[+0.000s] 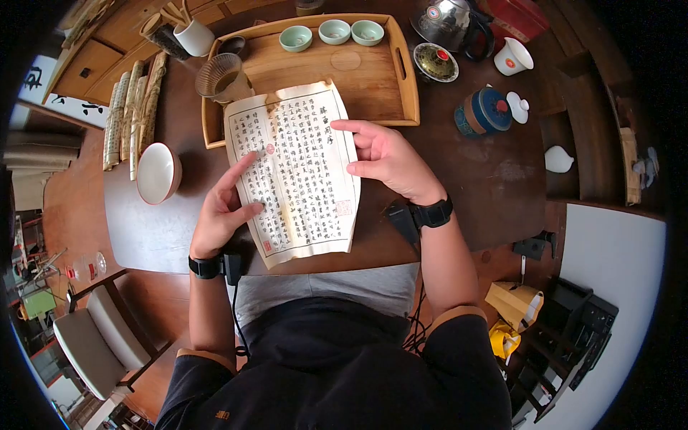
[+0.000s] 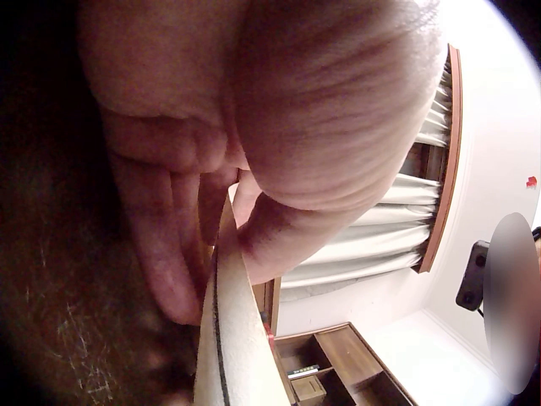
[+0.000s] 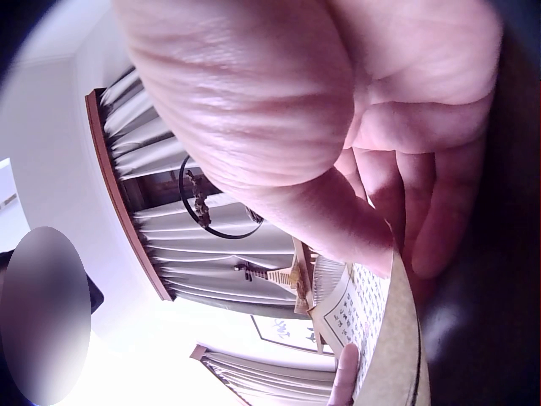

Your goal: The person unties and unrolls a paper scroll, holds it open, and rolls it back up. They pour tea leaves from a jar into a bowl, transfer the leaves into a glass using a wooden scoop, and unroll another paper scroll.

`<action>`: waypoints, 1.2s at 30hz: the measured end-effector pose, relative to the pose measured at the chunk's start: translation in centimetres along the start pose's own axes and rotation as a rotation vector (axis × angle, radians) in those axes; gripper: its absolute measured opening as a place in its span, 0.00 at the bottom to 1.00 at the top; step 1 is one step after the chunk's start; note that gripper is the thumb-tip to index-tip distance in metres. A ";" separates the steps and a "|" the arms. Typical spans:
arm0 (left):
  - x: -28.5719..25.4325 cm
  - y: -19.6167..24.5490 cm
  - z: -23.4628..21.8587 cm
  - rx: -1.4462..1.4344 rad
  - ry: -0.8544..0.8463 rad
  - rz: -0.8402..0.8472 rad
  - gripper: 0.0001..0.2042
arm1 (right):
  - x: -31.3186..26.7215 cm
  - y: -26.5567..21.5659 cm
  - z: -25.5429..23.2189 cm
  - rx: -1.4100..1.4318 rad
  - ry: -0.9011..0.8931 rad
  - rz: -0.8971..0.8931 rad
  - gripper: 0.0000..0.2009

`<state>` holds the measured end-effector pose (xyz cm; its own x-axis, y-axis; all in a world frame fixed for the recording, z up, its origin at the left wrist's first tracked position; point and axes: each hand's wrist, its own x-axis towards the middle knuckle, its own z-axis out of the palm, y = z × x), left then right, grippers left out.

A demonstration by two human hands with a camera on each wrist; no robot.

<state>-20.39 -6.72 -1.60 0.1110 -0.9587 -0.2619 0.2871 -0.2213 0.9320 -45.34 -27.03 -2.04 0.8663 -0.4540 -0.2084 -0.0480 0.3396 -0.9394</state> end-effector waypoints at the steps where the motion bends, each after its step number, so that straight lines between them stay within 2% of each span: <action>1: 0.0 0.0 0.0 0.000 0.001 0.000 0.40 | 0.0 0.0 -0.1 0.001 -0.001 0.001 0.32; 18: 0.1 -0.3 -0.1 0.015 -0.013 0.051 0.38 | 0.1 0.0 -0.2 0.013 -0.006 -0.006 0.32; 24: 0.0 0.0 -0.1 -0.003 0.008 -0.017 0.40 | 0.1 -0.1 -0.2 0.033 -0.004 -0.004 0.32; 36: 0.1 -0.1 0.0 0.006 0.021 0.005 0.39 | 0.2 -0.1 -0.2 0.031 -0.007 -0.014 0.32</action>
<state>-20.43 -6.82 -1.74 0.1320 -0.9559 -0.2623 0.2807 -0.2178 0.9348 -45.29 -27.29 -1.99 0.8703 -0.4530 -0.1932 -0.0205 0.3586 -0.9333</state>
